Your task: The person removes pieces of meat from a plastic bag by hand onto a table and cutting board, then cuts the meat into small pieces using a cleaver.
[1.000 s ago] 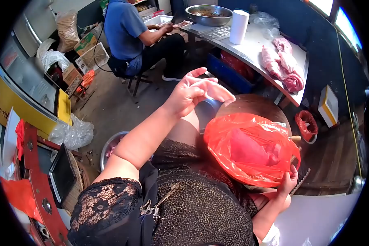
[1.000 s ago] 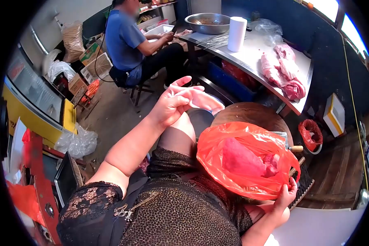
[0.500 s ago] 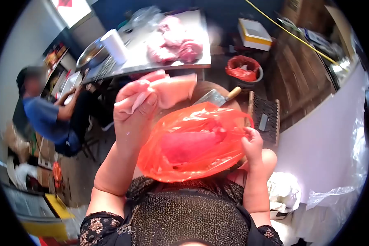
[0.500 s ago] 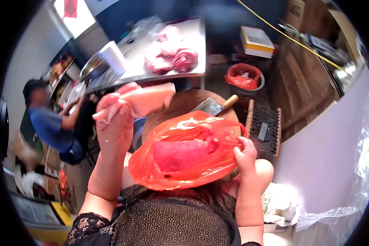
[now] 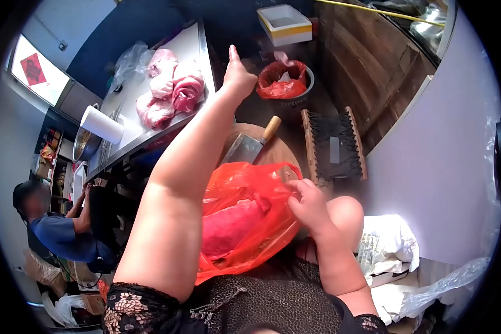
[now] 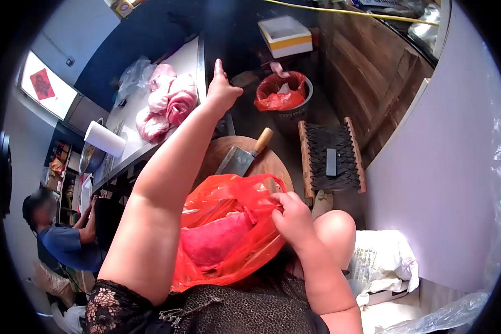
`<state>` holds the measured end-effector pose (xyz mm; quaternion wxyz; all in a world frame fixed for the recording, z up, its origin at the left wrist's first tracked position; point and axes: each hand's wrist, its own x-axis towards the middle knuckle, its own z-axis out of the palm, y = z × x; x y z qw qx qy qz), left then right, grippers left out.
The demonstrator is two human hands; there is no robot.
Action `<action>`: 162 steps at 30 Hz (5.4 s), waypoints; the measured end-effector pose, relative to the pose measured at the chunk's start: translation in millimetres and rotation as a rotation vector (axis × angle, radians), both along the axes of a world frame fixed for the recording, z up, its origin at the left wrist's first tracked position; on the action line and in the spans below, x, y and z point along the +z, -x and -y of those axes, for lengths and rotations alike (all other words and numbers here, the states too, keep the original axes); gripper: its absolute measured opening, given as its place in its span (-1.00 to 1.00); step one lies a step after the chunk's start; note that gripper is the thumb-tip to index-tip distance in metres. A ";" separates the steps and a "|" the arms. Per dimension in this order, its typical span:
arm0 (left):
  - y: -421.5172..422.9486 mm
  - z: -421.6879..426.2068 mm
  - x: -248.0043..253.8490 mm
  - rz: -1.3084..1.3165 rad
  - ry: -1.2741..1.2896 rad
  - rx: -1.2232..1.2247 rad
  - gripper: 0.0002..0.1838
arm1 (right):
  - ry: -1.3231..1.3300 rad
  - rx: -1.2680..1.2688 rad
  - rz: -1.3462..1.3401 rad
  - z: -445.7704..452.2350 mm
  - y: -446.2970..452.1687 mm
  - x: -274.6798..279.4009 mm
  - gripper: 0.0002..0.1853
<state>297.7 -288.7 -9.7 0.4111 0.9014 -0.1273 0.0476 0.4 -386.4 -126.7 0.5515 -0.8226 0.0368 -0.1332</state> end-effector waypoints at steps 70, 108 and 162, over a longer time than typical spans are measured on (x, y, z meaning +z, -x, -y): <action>223.8 -202.0 -122.6 -0.905 -0.379 -0.462 -0.30 | -1.031 0.118 -0.725 -76.1 112.3 -24.3 -0.49; 296.8 -287.3 -85.6 -0.453 1.764 -0.035 -0.38 | -0.907 0.135 -0.254 -51.3 55.5 0.1 -0.66; 310.4 -252.8 116.5 0.207 1.297 -0.787 -0.57 | -0.924 0.571 -0.159 -156.8 62.9 179.8 -0.39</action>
